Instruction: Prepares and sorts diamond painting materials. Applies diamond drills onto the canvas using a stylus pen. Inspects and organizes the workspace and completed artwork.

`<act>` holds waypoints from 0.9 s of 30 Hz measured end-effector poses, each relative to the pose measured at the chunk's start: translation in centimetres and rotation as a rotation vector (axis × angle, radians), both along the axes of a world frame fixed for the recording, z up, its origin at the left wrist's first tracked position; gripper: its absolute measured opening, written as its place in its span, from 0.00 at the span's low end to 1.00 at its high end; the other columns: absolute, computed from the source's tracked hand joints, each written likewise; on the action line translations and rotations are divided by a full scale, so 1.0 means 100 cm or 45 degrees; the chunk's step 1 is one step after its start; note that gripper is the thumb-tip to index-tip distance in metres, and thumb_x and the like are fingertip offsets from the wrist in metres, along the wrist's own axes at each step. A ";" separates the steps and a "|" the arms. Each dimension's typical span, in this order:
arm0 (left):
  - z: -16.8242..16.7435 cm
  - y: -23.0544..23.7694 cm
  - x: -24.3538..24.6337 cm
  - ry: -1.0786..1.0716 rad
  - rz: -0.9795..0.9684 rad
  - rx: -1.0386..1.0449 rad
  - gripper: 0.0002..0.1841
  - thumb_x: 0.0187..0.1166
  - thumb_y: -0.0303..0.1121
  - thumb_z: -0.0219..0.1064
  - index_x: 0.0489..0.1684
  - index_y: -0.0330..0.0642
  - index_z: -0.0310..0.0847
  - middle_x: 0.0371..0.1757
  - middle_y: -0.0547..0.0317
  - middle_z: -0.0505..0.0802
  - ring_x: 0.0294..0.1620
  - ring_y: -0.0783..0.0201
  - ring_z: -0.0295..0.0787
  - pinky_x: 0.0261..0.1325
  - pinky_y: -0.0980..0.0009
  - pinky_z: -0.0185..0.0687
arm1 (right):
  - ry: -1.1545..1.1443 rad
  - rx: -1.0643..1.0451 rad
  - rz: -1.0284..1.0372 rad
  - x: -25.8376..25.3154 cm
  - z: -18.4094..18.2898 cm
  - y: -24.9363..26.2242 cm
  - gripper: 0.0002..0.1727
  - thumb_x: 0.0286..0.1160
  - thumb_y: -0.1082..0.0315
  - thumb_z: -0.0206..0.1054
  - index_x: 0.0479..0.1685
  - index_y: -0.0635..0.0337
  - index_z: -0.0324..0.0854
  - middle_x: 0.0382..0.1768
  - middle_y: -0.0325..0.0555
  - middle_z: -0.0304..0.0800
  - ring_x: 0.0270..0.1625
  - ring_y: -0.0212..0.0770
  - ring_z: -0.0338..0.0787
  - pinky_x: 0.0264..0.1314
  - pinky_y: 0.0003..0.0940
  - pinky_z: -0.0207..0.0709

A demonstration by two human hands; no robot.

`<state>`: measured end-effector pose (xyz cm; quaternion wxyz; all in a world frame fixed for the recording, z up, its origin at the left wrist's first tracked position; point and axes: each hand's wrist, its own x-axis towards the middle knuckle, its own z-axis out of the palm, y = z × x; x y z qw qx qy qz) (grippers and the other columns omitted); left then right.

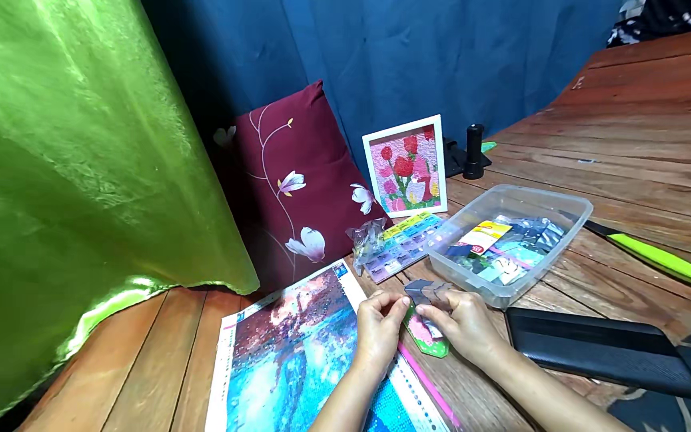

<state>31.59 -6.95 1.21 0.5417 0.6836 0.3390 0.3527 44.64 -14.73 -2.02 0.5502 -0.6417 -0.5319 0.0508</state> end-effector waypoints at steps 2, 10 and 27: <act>-0.001 -0.002 -0.002 0.014 -0.020 -0.027 0.06 0.80 0.21 0.67 0.37 0.31 0.89 0.39 0.56 0.91 0.42 0.72 0.89 0.51 0.74 0.87 | 0.039 -0.005 0.004 -0.001 0.001 0.001 0.08 0.68 0.70 0.73 0.36 0.69 0.92 0.30 0.53 0.92 0.35 0.43 0.90 0.46 0.39 0.83; 0.006 -0.009 0.003 -0.025 0.001 -0.203 0.08 0.80 0.19 0.64 0.30 0.34 0.85 0.26 0.64 0.87 0.29 0.75 0.83 0.37 0.79 0.81 | 0.068 -0.007 -0.014 -0.001 -0.002 0.001 0.07 0.67 0.70 0.74 0.30 0.67 0.91 0.27 0.49 0.90 0.33 0.37 0.88 0.43 0.34 0.81; 0.004 -0.008 0.005 0.446 -0.103 0.169 0.05 0.76 0.25 0.69 0.33 0.34 0.88 0.28 0.63 0.89 0.31 0.78 0.82 0.41 0.78 0.78 | 0.167 0.123 -0.115 0.005 -0.003 0.000 0.06 0.68 0.69 0.74 0.35 0.64 0.91 0.29 0.43 0.93 0.34 0.30 0.91 0.43 0.28 0.83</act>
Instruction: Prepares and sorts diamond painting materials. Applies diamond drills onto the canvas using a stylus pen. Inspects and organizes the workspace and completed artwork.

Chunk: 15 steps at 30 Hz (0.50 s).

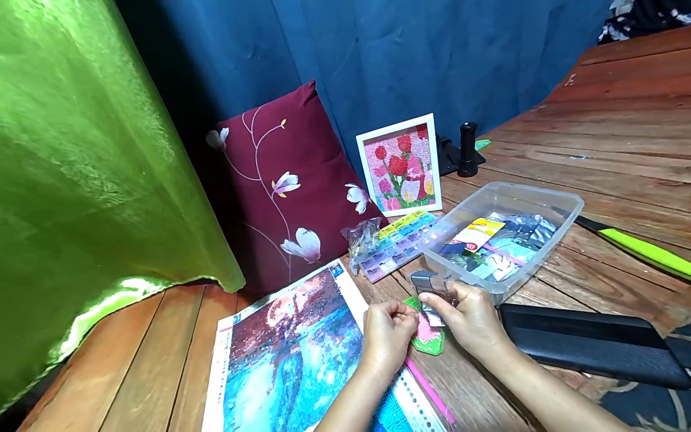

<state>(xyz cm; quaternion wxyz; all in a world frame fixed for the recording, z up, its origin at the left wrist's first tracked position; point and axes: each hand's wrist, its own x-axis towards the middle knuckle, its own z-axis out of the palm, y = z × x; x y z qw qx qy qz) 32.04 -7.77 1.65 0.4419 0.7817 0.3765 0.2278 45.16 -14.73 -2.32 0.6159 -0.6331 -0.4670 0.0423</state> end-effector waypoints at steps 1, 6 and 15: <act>0.003 0.000 0.000 0.031 -0.013 0.013 0.04 0.76 0.25 0.70 0.35 0.33 0.89 0.31 0.61 0.91 0.33 0.77 0.84 0.43 0.78 0.80 | 0.005 0.013 -0.009 0.000 0.000 0.000 0.06 0.68 0.69 0.74 0.32 0.64 0.91 0.27 0.42 0.92 0.32 0.29 0.89 0.41 0.27 0.82; 0.020 -0.002 -0.003 0.234 -0.110 0.056 0.08 0.80 0.21 0.65 0.46 0.33 0.92 0.49 0.50 0.93 0.51 0.68 0.87 0.61 0.72 0.79 | 0.005 0.052 -0.001 0.001 -0.004 0.002 0.07 0.67 0.67 0.74 0.32 0.63 0.91 0.27 0.41 0.91 0.32 0.28 0.89 0.40 0.26 0.83; 0.011 0.003 -0.003 -0.048 -0.005 -0.068 0.06 0.80 0.22 0.66 0.43 0.32 0.89 0.35 0.60 0.92 0.32 0.77 0.84 0.41 0.78 0.81 | 0.271 -0.035 0.128 0.002 0.003 -0.001 0.04 0.71 0.70 0.72 0.33 0.61 0.88 0.26 0.36 0.90 0.30 0.23 0.87 0.38 0.21 0.80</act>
